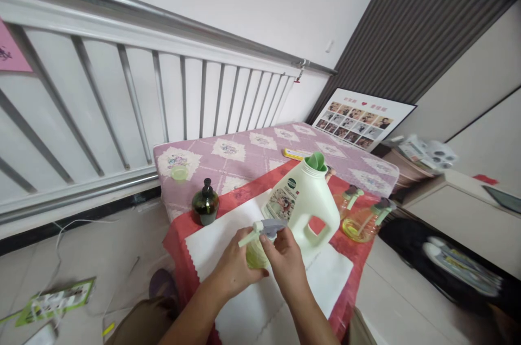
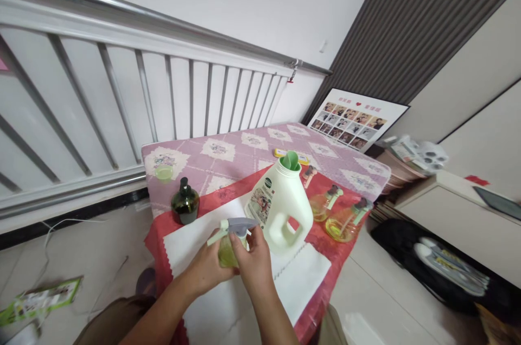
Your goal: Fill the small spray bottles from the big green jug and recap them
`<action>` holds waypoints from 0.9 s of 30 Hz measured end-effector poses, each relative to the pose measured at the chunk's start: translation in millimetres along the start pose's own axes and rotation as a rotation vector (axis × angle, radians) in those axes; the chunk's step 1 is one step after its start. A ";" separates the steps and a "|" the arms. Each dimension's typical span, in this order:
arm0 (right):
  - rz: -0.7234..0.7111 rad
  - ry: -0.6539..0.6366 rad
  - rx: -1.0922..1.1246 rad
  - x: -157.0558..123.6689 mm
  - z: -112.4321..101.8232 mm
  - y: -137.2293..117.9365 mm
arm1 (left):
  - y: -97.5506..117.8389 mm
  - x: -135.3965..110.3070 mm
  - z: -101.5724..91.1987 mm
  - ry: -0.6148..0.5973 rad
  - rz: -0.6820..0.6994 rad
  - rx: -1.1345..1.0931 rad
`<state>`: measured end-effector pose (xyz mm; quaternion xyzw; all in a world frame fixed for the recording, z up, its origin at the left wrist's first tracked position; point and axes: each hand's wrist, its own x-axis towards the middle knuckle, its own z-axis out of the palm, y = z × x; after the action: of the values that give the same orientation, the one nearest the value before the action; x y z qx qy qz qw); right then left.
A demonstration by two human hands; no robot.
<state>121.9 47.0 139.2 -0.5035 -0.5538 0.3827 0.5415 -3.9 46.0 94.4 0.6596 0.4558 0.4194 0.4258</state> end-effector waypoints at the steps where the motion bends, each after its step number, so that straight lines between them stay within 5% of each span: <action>1: 0.010 -0.018 -0.029 -0.7 -1.4 -3.2 | 0.6 -0.2 -0.7 -0.002 -0.001 -0.004; 5: 0.064 -0.067 -0.122 -4.3 -4.5 -19.1 | -0.1 -0.7 -2.0 0.007 -0.012 0.006; 11: 0.103 0.024 -0.196 -2.9 -0.3 -19.6 | -0.1 -1.1 -1.9 0.010 0.010 0.013; 19: -0.214 -0.090 -0.430 5.4 -14.7 -30.4 | 2.8 -2.2 -10.2 -0.059 -0.025 0.017; 27: -0.180 0.049 -0.497 25.3 -40.5 -62.4 | 2.1 -1.9 -14.8 -0.056 -0.093 0.011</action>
<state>155.2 54.3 210.0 -0.5789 -0.6601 0.1727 0.4466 -17.8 46.3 100.4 0.6516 0.4760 0.3780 0.4537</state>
